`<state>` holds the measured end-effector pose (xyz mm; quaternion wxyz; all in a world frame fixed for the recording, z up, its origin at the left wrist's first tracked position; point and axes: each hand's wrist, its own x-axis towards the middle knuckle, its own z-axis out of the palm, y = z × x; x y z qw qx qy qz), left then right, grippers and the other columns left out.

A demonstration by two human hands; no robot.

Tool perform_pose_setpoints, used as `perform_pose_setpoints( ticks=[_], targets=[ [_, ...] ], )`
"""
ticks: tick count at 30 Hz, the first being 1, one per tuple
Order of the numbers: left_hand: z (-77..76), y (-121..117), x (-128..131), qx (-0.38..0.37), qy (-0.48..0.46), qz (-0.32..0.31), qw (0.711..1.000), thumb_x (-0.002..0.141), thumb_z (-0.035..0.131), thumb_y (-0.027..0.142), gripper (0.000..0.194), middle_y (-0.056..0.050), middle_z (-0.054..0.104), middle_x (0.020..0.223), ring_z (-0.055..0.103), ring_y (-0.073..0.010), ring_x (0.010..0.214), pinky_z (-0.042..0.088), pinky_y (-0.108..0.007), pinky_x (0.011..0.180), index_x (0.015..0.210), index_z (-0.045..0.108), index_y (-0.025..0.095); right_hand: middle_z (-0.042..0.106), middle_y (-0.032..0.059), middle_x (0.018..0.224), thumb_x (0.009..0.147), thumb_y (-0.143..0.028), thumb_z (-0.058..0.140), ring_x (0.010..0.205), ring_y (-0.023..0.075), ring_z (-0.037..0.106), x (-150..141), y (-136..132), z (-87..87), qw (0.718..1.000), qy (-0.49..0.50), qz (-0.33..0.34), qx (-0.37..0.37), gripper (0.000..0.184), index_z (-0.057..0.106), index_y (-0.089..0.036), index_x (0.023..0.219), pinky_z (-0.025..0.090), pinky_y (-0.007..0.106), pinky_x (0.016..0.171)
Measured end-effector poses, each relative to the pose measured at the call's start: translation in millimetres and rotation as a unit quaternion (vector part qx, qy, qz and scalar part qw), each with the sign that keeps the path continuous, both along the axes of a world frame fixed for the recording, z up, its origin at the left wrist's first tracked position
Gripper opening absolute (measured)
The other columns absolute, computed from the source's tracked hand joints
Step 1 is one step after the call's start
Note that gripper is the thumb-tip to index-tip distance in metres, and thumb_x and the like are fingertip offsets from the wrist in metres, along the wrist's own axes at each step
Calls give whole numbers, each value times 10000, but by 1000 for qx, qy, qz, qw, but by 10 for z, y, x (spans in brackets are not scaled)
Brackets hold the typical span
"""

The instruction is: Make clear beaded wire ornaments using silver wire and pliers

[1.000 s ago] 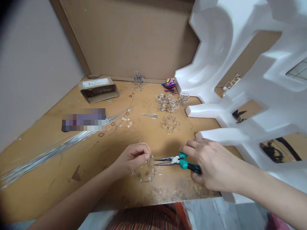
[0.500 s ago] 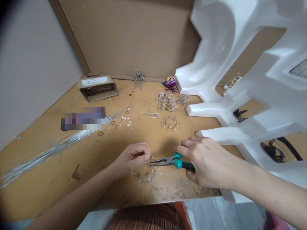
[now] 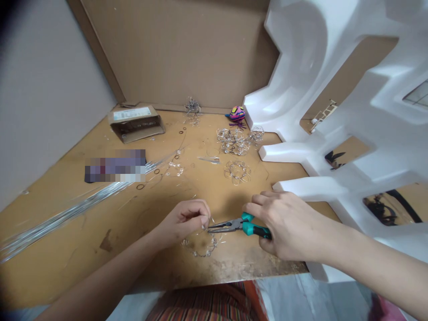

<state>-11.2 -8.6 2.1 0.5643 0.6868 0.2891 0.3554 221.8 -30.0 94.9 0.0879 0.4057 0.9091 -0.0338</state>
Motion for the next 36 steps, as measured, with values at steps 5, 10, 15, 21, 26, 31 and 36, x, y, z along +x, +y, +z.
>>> perform_pose_setpoints(
  ticks=[5,10,15,21,26,31,36],
  targets=[
    [-9,-1,-7,-5,-2,-17,1000,736,494,142,168,-1,500,614,459,-110,585,355,-226,568,574,536,150,535,20,707,555,-180,511,646,191,502,0,-5,-13,1000,8,-13,-24,179,501,-224,727,283,306,549],
    [0,-11,-9,-15,-7,-23,1000,740,489,131,171,-4,503,620,459,-109,588,355,-229,572,574,524,148,529,11,689,575,-177,500,625,178,504,3,-7,-33,999,16,-18,-36,152,486,-221,719,270,296,533],
    [-5,-11,-17,-12,-18,-26,999,750,489,147,169,-11,508,641,466,-112,603,363,-234,587,585,524,147,535,-3,655,568,-141,488,591,158,505,19,-19,-54,998,33,-24,-54,174,493,-224,721,251,282,505],
    [1,-1,-21,-11,-42,-29,999,754,499,192,180,-15,520,629,476,-112,599,370,-234,585,583,527,141,477,-45,552,562,-115,470,457,91,376,16,-36,-31,986,49,-50,-148,141,459,-208,667,192,253,447],
    [12,5,-31,-22,-45,-19,999,756,506,226,193,-15,527,629,485,-119,614,380,-241,602,586,539,140,397,-67,528,603,-111,462,451,73,309,4,-5,44,955,58,-102,-272,138,452,-207,701,210,220,426],
    [-1,10,-33,-36,-48,-10,998,761,504,221,189,-12,525,631,490,-121,621,384,-245,612,594,544,142,428,-58,566,613,-115,467,508,83,363,47,48,80,942,49,-124,-309,135,466,-205,714,254,219,474],
    [-2,12,-31,-45,-38,-11,998,749,506,211,187,-10,526,629,487,-118,621,381,-238,612,579,543,143,390,-66,543,595,-114,464,491,77,332,34,40,77,950,45,-124,-284,126,445,-205,680,235,222,464]
  ],
)
